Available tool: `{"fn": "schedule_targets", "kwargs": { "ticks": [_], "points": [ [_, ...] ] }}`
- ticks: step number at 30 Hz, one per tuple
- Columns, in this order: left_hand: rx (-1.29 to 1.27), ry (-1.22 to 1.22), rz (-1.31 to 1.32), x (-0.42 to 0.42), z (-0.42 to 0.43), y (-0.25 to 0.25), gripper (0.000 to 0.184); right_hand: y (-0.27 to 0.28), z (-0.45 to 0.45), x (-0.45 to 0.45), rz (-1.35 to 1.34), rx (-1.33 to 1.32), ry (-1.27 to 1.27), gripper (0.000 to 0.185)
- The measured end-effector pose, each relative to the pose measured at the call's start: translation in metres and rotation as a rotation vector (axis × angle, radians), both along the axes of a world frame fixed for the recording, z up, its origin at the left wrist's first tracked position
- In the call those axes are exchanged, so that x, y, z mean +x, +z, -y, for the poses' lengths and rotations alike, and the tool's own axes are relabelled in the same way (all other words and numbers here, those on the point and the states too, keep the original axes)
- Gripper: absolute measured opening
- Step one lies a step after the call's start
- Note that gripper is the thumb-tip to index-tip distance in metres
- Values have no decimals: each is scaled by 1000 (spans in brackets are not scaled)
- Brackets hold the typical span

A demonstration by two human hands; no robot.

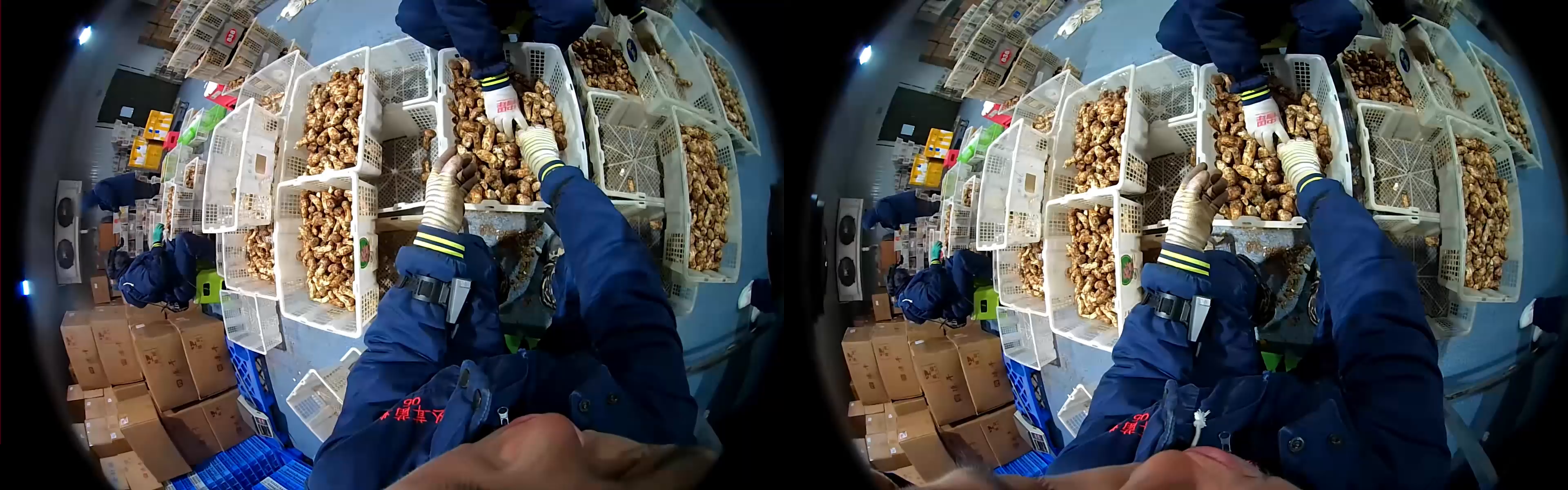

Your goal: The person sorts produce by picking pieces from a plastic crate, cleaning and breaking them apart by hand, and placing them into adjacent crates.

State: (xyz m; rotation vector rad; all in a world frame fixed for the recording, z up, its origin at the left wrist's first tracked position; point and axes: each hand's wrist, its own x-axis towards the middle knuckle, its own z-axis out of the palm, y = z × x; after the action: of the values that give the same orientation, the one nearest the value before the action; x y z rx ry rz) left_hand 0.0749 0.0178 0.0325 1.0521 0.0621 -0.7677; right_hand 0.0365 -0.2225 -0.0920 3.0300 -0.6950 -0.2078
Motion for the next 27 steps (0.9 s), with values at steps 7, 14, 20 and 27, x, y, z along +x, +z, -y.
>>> {"fn": "schedule_targets", "kwargs": {
  "ticks": [7, 14, 20, 27],
  "points": [
    [-19, -50, 32, 2, -1, 0, 48, 6, -3, -1, 31, -21, 28, 22],
    [-7, -43, 37, 2, -1, 1, 50, -14, -7, -3, 23, 7, 43, 32],
    [11, -43, 32, 1, 1, 4, 51, -4, -19, -2, 7, 63, 181, 34],
    [7, -42, 20, 3, 1, 2, 50, -19, -4, 13, -78, 157, 94, 24]
  ]
}}
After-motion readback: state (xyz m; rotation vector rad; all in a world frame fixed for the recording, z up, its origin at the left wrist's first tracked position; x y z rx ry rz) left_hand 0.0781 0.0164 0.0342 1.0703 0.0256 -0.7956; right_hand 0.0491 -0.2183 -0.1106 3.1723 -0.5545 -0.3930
